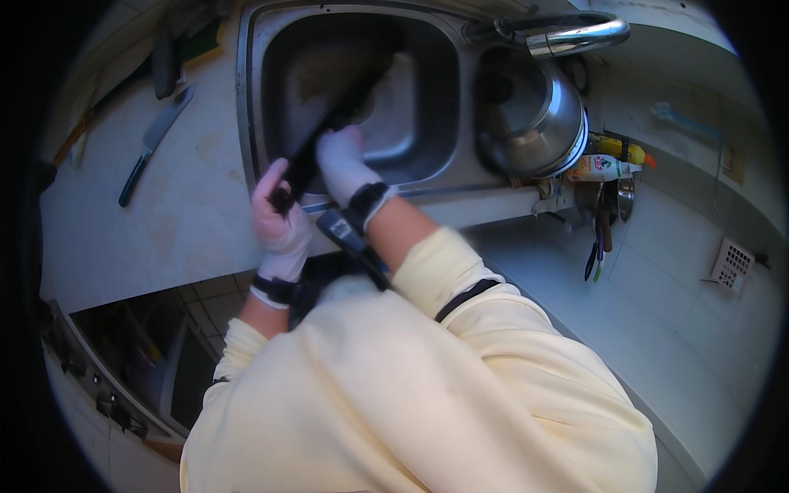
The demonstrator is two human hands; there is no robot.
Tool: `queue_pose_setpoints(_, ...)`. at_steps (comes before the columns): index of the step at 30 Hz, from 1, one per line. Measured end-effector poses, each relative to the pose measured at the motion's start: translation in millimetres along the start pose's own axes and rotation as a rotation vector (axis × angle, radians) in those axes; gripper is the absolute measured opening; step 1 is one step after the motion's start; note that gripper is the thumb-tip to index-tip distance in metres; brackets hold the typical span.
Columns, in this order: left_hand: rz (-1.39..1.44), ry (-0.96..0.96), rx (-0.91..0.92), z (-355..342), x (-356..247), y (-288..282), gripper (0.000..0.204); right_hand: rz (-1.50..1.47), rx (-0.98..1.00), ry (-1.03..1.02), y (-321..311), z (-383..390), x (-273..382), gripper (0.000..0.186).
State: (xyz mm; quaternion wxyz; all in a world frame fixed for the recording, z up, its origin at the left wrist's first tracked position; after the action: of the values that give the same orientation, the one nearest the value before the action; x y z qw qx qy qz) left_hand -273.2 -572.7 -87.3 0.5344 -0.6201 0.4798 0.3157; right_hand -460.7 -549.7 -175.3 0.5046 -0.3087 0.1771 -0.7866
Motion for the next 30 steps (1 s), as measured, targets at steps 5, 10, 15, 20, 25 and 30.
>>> queue_pose_setpoints(5, 0.047, -0.155, -0.004, -6, 5, -1, 0.040, 0.122, -0.051, 0.013, 2, -19, 10, 0.034)
queue_pose_setpoints(10, 0.041, -0.184, -0.014, -5, 9, 0, 0.043, 0.179, -0.072, -0.109, -14, -80, 34, 0.036)
queue_pose_setpoints(15, -0.015, -0.136, -0.021, -2, 11, 0, 0.040, 0.765, -0.126, -0.446, -22, -170, 75, 0.040)
queue_pose_setpoints(20, -0.067, -0.062, 0.009, -1, 9, 2, 0.036, 0.919, -0.183, -0.549, -29, -226, 86, 0.044)
queue_pose_setpoints(25, -0.049, 0.079, -0.015, -1, 3, 3, 0.037, 0.818, -0.119, -0.486, -27, -190, 75, 0.048)
queue_pose_setpoints(30, -0.013, 0.029, -0.045, 2, 6, 4, 0.036, 0.455, -0.029, -0.164, -19, -103, 15, 0.061)
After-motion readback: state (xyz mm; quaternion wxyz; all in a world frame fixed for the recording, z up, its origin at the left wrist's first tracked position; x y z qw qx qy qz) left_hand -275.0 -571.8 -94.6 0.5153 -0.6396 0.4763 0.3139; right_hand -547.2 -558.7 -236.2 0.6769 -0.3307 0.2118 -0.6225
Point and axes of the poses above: each hand's wrist, its own z-axis away from the middle knuckle, its own y-axis out of the palm, x = y × z, the point moved 8 cm from there along -z, towards the middle knuckle, and after that the axes turned 7 degrees about -x, right-handed, at the moved point
